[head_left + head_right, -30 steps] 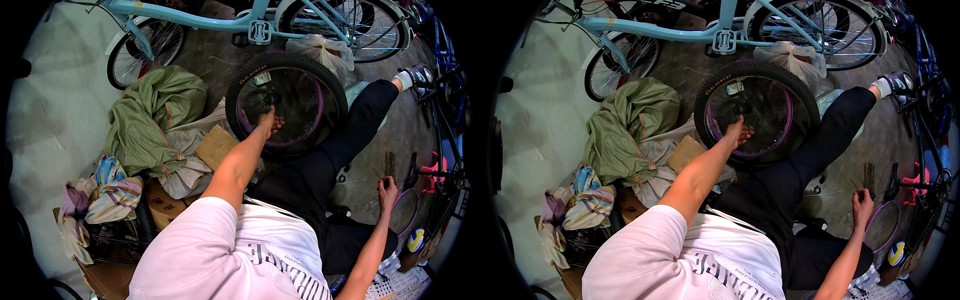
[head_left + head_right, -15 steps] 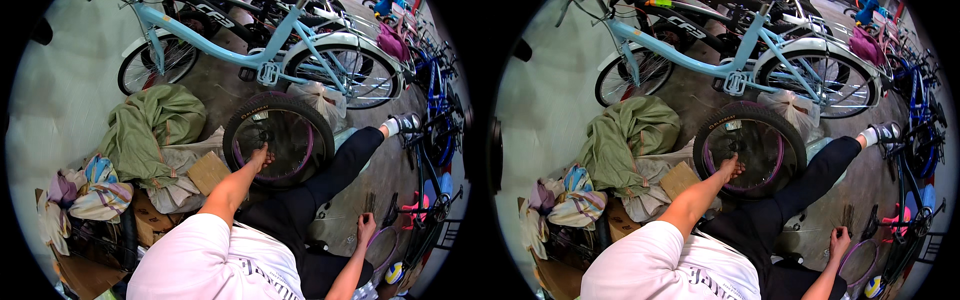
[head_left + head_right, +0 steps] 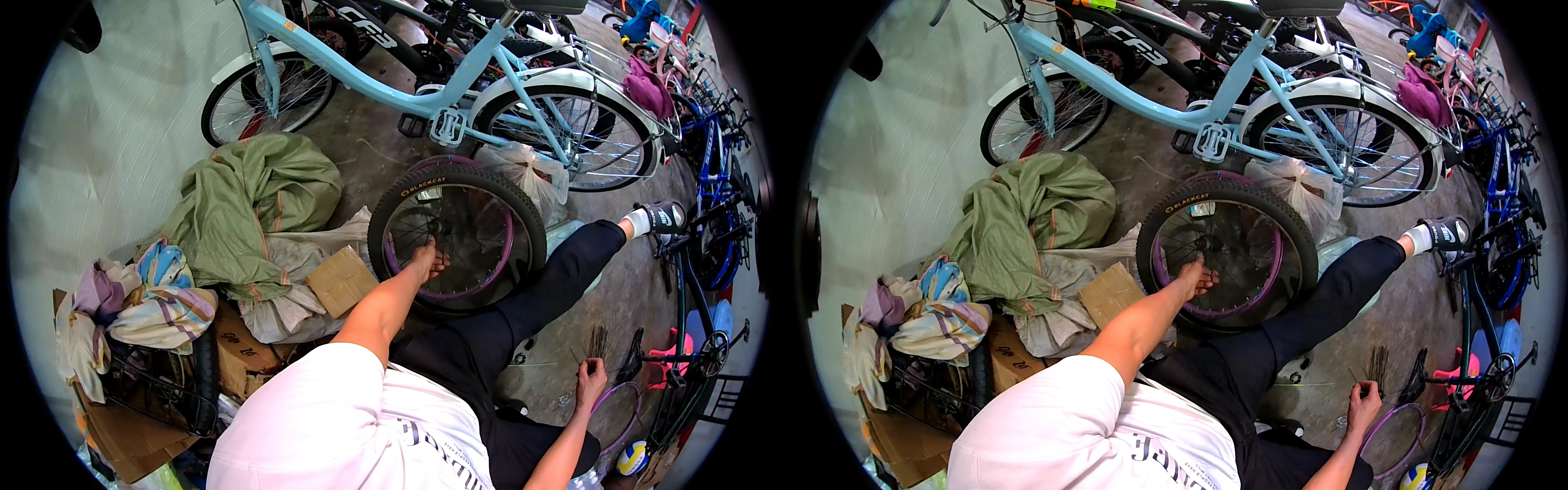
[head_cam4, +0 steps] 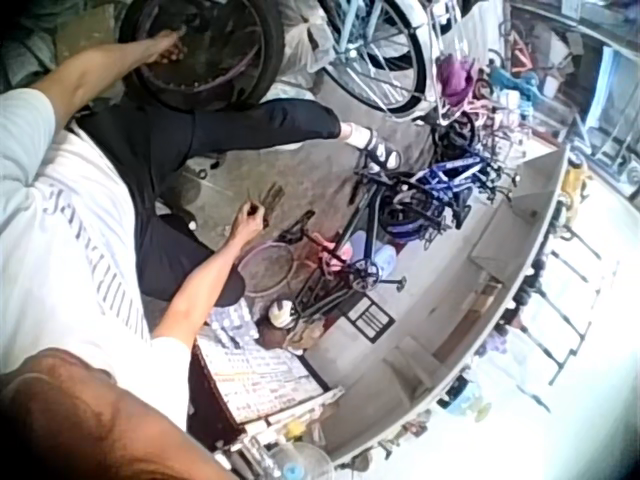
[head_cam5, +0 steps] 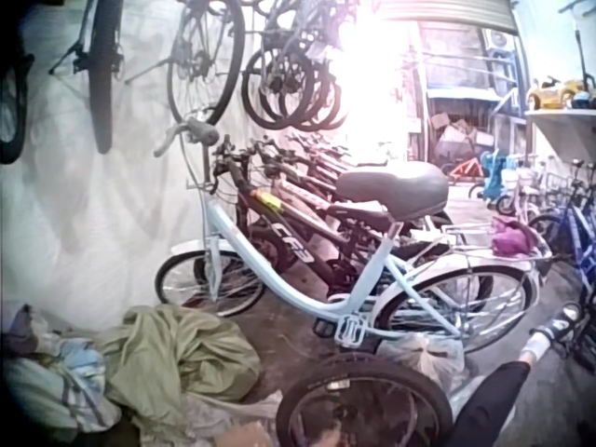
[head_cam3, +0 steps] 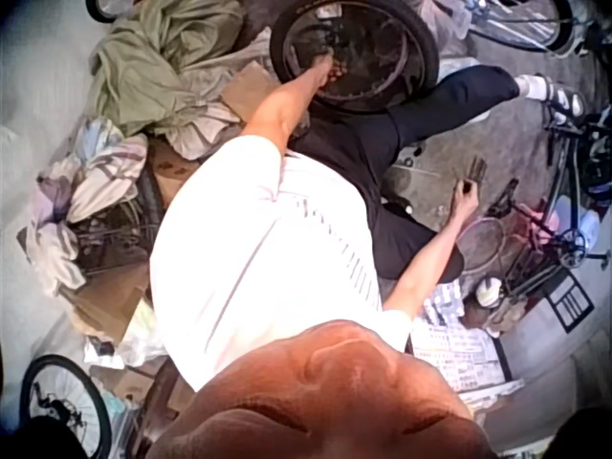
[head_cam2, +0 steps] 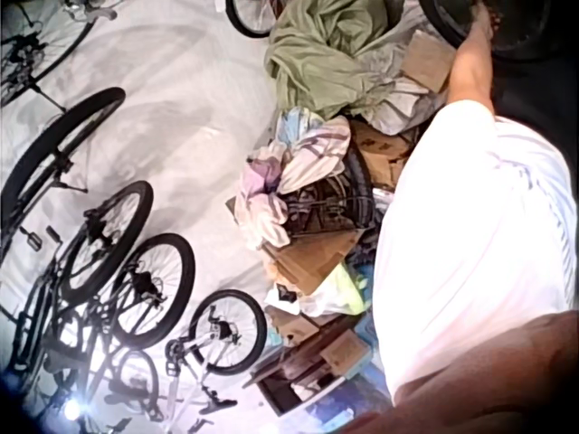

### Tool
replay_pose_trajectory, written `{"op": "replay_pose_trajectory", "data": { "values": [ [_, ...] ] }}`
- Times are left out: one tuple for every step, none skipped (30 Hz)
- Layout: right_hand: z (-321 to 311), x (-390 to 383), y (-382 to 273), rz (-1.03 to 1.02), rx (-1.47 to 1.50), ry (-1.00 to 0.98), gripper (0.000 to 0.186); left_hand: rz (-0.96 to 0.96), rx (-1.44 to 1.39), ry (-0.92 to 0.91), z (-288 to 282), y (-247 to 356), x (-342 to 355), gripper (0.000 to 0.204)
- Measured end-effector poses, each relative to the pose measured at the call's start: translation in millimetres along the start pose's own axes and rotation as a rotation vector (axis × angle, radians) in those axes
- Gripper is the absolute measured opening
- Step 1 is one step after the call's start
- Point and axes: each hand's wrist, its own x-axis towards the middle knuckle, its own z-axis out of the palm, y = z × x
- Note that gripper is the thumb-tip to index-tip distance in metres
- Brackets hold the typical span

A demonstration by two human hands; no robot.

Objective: The person threads spokes into a bicycle wheel hub by hand, then places the partially spoked hub into a rim and begins threading individual nipples onto the spokes through the rim holes.

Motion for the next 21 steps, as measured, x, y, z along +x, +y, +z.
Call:
{"op": "replay_pose_trajectory", "data": {
  "values": [
    [0,0,3,0.007,0.005,-0.003,0.015,-0.02,-0.008,-0.009,0,1,2,0.079],
    [0,0,4,0.013,0.009,-0.006,0.015,-0.028,0.004,-0.008,1,3,3,0.081],
    [0,-1,6,0.006,0.0,0.002,0.016,-0.035,0.017,-0.006,1,5,4,0.082],
    [0,-2,7,-0.001,-0.009,0.01,0.016,-0.042,0.029,-0.005,1,5,5,0.083],
    [1,-2,6,-0.009,-0.016,0.016,0.016,-0.048,0.031,-0.004,-1,5,7,0.084],
    [1,-2,6,-0.005,-0.02,0.01,0.017,-0.053,0.033,-0.003,-2,4,9,0.084],
    [1,-2,5,0.0,-0.024,0.004,0.017,-0.058,0.035,-0.001,-3,4,10,0.084],
    [0,-2,3,0.007,-0.03,0.0,0.017,-0.06,0.034,-0.007,-3,4,9,0.083],
    [-1,-3,2,0.005,-0.032,0.003,0.017,-0.062,0.034,-0.012,-2,5,6,0.083],
    [-2,-3,0,0.004,-0.034,0.007,0.017,-0.064,0.033,-0.018,-1,5,5,0.083],
    [-1,-3,-2,0.0,-0.032,0.008,0.017,-0.057,0.026,-0.01,-2,4,5,0.083],
    [0,-3,-1,0.0,-0.016,0.005,0.017,-0.049,0.019,-0.003,-3,3,7,0.082],
    [2,-2,1,-0.001,0.001,0.002,0.017,-0.042,0.012,0.005,-4,2,8,0.082],
    [2,-1,0,0.001,0.013,0.002,0.017,-0.029,0.002,-0.002,-2,1,6,0.081],
    [1,-1,0,0.007,0.009,0.004,0.017,-0.015,-0.007,-0.009,0,-1,1,0.081],
    [0,-1,0,0.013,0.006,0.005,0.017,-0.002,-0.016,-0.016,2,-2,-1,0.08],
    [0,-2,-1,0.017,0.005,0.005,0.017,-0.005,-0.02,-0.015,1,-2,-1,0.08],
    [1,-1,0,0.007,0.0,0.006,0.017,-0.008,-0.024,-0.015,0,-3,-1,0.08],
    [2,0,3,-0.004,-0.005,0.008,0.017,-0.011,-0.028,-0.014,-1,-3,0,0.08],
    [2,0,2,-0.015,-0.012,0.009,0.016,-0.009,-0.021,-0.013,-1,-3,1,0.08],
    [2,-1,2,-0.012,-0.003,0.009,0.016,-0.007,-0.015,-0.011,-1,-2,1,0.079]
  ]
}}
